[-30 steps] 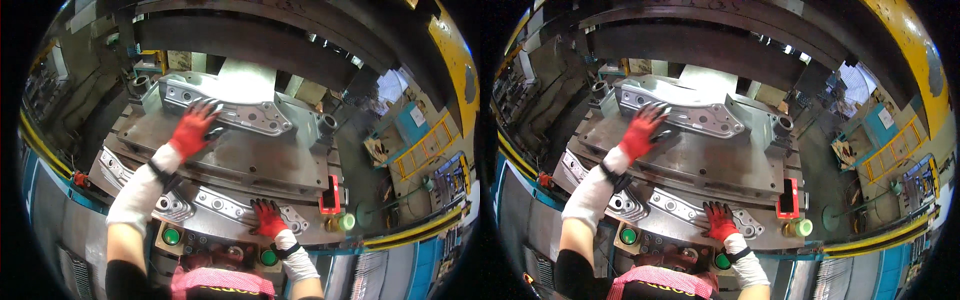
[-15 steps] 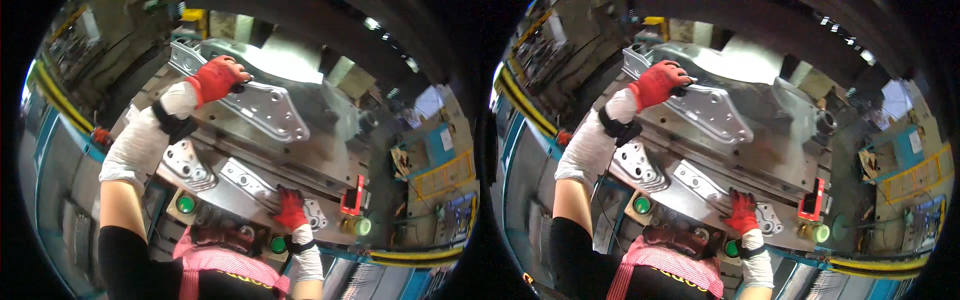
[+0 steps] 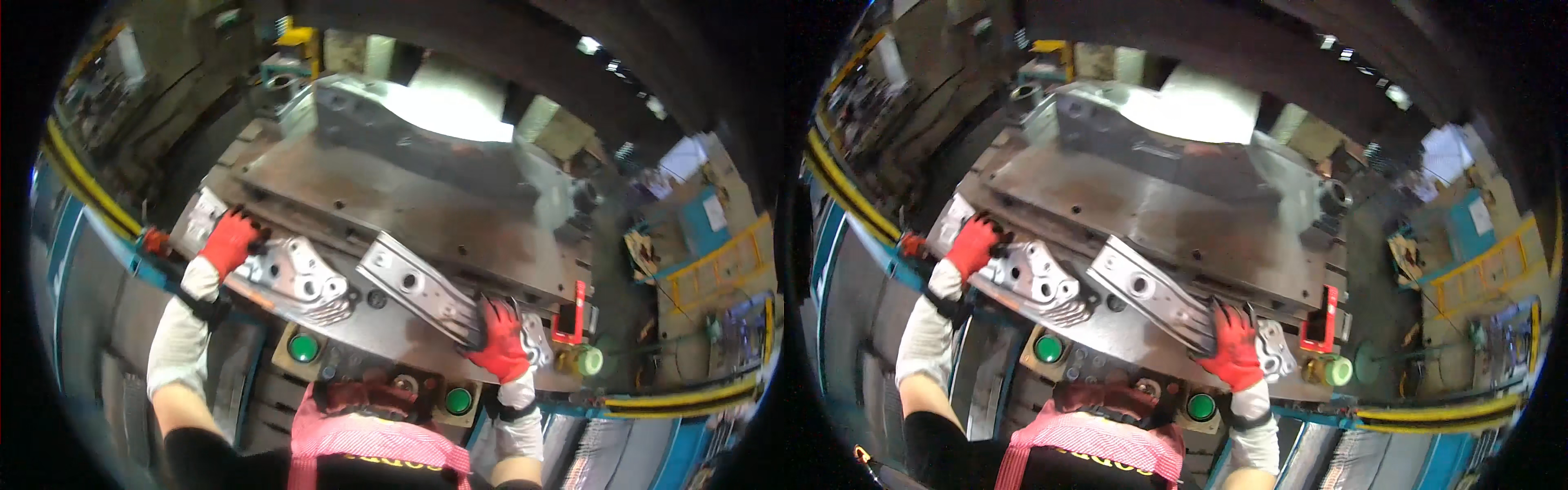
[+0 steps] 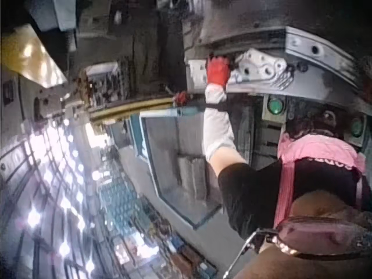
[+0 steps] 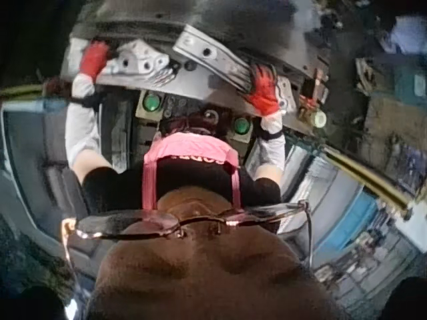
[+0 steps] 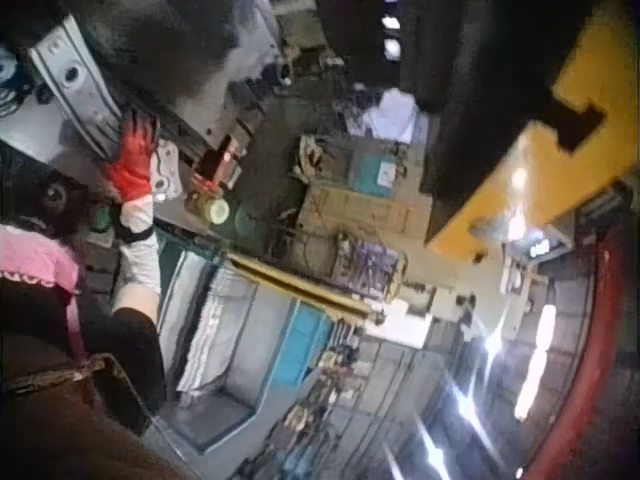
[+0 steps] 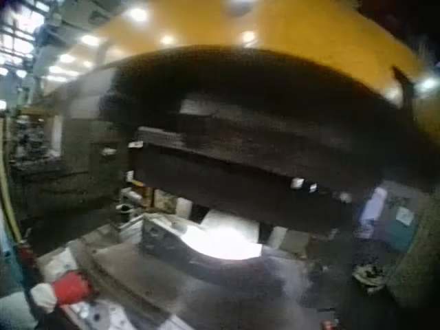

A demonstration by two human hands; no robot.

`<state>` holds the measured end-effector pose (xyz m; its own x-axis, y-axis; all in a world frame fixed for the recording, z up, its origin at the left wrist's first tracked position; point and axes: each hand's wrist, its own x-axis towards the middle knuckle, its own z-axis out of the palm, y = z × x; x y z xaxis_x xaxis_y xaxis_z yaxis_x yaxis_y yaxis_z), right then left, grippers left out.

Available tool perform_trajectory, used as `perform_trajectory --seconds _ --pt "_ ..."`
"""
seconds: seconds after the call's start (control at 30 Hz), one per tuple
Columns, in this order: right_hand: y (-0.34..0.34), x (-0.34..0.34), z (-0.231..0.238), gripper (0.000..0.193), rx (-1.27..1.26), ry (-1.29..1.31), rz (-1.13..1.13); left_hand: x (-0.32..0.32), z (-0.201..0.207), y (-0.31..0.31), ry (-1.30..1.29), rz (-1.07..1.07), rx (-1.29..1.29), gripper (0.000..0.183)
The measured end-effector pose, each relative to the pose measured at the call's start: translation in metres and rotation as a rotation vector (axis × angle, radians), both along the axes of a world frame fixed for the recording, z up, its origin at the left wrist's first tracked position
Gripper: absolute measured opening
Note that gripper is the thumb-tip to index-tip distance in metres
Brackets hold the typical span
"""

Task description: Operating a large metal press to shape metal components and stacking them in a bin.

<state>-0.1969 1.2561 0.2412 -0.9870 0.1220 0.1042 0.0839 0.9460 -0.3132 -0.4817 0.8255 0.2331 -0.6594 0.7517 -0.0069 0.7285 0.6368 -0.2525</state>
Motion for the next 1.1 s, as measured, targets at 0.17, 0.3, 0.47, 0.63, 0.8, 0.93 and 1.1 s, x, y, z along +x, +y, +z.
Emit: perform_trajectory --seconds 0.17,0.3,0.47,0.63,0.8,0.93,1.1 --pt "-0.003 -0.101 0.046 0.09 0.255 0.366 0.086 0.033 -0.005 -0.005 0.024 0.159 0.332 0.06" --pt "0.006 -0.197 0.056 0.091 0.309 0.536 0.104 0.04 -0.02 -0.009 -0.093 0.252 0.545 0.066" --pt "0.005 -0.265 0.072 0.092 0.512 0.496 0.081 0.05 -0.025 -0.009 0.019 0.286 0.596 0.065" --pt "0.0 -0.285 0.049 0.084 0.652 0.418 0.073 0.051 -0.044 -0.025 0.01 0.337 0.61 0.064" --pt "-0.016 -0.303 0.044 0.098 0.658 0.346 0.168 0.065 -0.034 -0.033 0.07 0.43 0.582 0.065" --pt "0.038 -0.299 0.034 0.092 0.081 0.024 0.14 0.056 -0.03 -0.02 0.126 0.421 0.655 0.072" --pt "-0.018 -0.262 0.055 0.094 0.511 0.514 0.173 0.078 -0.045 -0.042 0.297 0.643 0.806 0.079"
